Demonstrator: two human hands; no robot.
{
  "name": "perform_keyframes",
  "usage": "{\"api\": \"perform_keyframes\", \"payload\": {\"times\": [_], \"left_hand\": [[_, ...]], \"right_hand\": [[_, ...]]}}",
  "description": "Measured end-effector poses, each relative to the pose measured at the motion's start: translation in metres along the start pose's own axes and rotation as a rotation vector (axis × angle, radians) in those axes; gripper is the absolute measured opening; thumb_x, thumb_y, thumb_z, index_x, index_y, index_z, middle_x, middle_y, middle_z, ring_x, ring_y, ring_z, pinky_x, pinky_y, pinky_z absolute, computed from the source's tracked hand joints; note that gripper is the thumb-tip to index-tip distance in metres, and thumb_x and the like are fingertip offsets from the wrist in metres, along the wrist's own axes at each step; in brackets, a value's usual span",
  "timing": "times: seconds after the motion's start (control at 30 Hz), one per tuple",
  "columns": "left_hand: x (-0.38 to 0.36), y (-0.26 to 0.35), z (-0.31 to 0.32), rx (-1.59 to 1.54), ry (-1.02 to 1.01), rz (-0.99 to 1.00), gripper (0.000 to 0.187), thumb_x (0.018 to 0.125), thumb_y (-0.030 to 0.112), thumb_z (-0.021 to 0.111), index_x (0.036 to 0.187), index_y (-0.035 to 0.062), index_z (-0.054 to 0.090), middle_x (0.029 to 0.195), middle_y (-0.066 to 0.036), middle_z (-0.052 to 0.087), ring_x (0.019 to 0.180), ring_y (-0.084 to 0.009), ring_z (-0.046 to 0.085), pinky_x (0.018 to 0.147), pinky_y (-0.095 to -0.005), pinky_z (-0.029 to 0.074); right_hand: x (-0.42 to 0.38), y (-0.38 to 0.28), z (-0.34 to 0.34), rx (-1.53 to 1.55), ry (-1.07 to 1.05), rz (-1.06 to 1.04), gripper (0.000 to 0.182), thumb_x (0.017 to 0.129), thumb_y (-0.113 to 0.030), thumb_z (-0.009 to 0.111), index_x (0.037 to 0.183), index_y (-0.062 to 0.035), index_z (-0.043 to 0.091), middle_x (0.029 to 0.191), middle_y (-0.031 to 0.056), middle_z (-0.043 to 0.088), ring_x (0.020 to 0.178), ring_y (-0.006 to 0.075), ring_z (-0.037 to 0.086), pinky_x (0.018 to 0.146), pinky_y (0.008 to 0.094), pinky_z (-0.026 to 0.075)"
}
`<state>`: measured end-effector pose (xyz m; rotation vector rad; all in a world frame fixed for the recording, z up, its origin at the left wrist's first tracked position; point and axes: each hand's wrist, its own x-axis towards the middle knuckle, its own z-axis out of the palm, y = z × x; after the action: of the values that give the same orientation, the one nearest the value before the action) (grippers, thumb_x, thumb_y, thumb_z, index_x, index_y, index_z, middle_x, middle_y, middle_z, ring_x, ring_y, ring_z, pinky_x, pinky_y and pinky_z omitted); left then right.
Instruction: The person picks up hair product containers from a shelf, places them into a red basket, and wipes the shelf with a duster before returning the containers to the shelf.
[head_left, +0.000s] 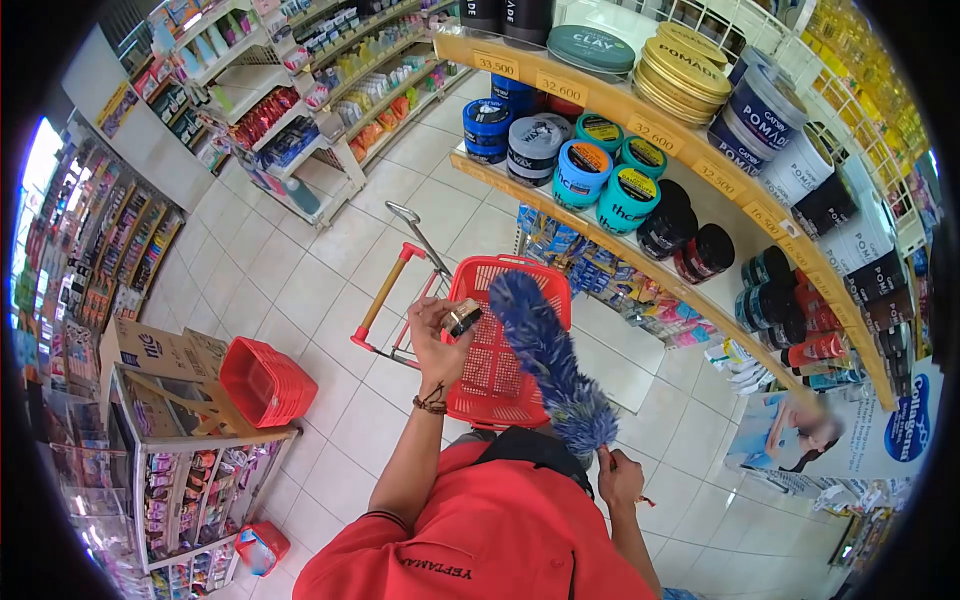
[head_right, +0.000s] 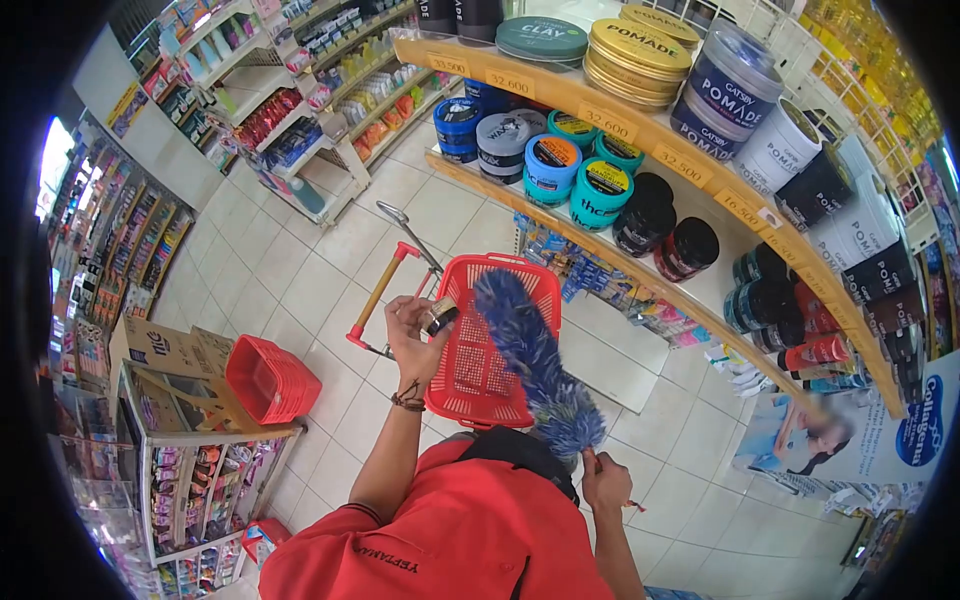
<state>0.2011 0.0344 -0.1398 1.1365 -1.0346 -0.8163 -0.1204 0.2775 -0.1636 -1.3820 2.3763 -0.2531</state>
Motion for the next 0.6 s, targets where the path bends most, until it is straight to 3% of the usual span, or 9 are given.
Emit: {"api": "perform_keyframes", "payload": {"times": [0.1,0.2,0.23,0.27,0.33,0.4,0.47,0.53,0.6], "left_hand": [[0.009,0.006,0.002,0.340,-0.118,0.012,0.070,0.074,-0.002,0.086,0.132,0.0006,0.046,0.116,-0.015,0.068,0.107,-0.0231,0.069,0.098,-0.0345,0.054],[0.006,0.022,0.020,0.088,-0.109,0.034,0.072,0.073,-0.001,0.087,0.133,0.0000,0.046,0.117,-0.014,0.069,0.106,-0.0225,0.069,0.098,-0.0342,0.054],[0.009,0.014,0.020,0.311,-0.115,0.147,0.069,0.075,-0.005,0.084,0.133,0.0001,0.048,0.119,-0.013,0.067,0.109,-0.0226,0.068,0.099,-0.0343,0.054],[0.003,0.007,0.020,0.311,-0.130,0.153,0.069,0.075,-0.005,0.084,0.133,0.0001,0.048,0.119,-0.013,0.067,0.109,-0.0226,0.068,0.099,-0.0343,0.054],[0.001,0.019,0.032,-0.004,-0.044,-0.023,0.061,0.074,-0.013,0.079,0.127,-0.0002,0.052,0.121,-0.011,0.064,0.114,-0.0222,0.066,0.102,-0.0365,0.054],[0.003,0.017,0.033,0.003,-0.048,-0.040,0.058,0.073,-0.018,0.075,0.123,-0.0004,0.054,0.123,-0.011,0.062,0.117,-0.0238,0.065,0.103,-0.0389,0.055],[0.006,-0.001,0.030,0.139,-0.104,-0.025,0.057,0.076,-0.016,0.075,0.128,-0.0024,0.055,0.123,-0.013,0.062,0.116,-0.0232,0.064,0.103,-0.0352,0.053],[0.006,-0.003,0.031,0.171,-0.143,-0.052,0.058,0.076,-0.017,0.074,0.129,-0.0032,0.055,0.124,-0.013,0.061,0.117,-0.0232,0.064,0.104,-0.0351,0.053],[0.006,-0.012,0.035,0.200,-0.188,-0.072,0.059,0.075,-0.018,0.073,0.130,-0.0041,0.055,0.125,-0.013,0.061,0.118,-0.0232,0.064,0.105,-0.0350,0.052]], "right_hand": [[0.005,0.003,-0.014,0.143,-0.014,-0.101,0.041,0.098,-0.045,0.066,0.082,-0.0074,0.071,0.067,0.0178,0.066,0.064,0.0427,0.066,0.060,0.0500,0.050],[0.019,-0.003,-0.029,0.190,0.000,-0.250,0.035,0.096,-0.038,0.070,0.082,-0.0058,0.070,0.066,0.0187,0.064,0.064,0.0431,0.065,0.060,0.0493,0.049],[0.023,-0.002,-0.028,0.167,-0.027,-0.215,0.036,0.096,-0.039,0.069,0.082,-0.0060,0.070,0.066,0.0189,0.065,0.064,0.0430,0.065,0.060,0.0497,0.050],[0.026,0.001,-0.027,0.143,-0.057,-0.181,0.037,0.097,-0.040,0.068,0.081,-0.0063,0.070,0.066,0.0190,0.065,0.064,0.0429,0.065,0.061,0.0501,0.050],[0.039,0.010,-0.025,0.117,-0.030,-0.131,0.040,0.097,-0.043,0.067,0.081,-0.0067,0.071,0.066,0.0190,0.065,0.064,0.0425,0.066,0.061,0.0506,0.050],[0.045,0.020,-0.026,0.032,-0.050,-0.029,0.043,0.096,-0.049,0.066,0.082,-0.0094,0.074,0.065,0.0194,0.067,0.064,0.0438,0.068,0.060,0.0520,0.052],[0.045,0.021,-0.031,0.092,-0.050,-0.035,0.044,0.096,-0.051,0.066,0.083,-0.0099,0.074,0.066,0.0189,0.067,0.066,0.0431,0.069,0.061,0.0509,0.053],[0.045,0.022,-0.035,0.228,-0.053,-0.198,0.043,0.097,-0.047,0.067,0.080,-0.0074,0.072,0.067,0.0184,0.067,0.065,0.0413,0.067,0.061,0.0500,0.052],[0.053,0.021,-0.038,0.214,-0.066,-0.227,0.045,0.097,-0.049,0.067,0.080,-0.0076,0.073,0.067,0.0180,0.068,0.065,0.0416,0.067,0.062,0.0501,0.052]]}}
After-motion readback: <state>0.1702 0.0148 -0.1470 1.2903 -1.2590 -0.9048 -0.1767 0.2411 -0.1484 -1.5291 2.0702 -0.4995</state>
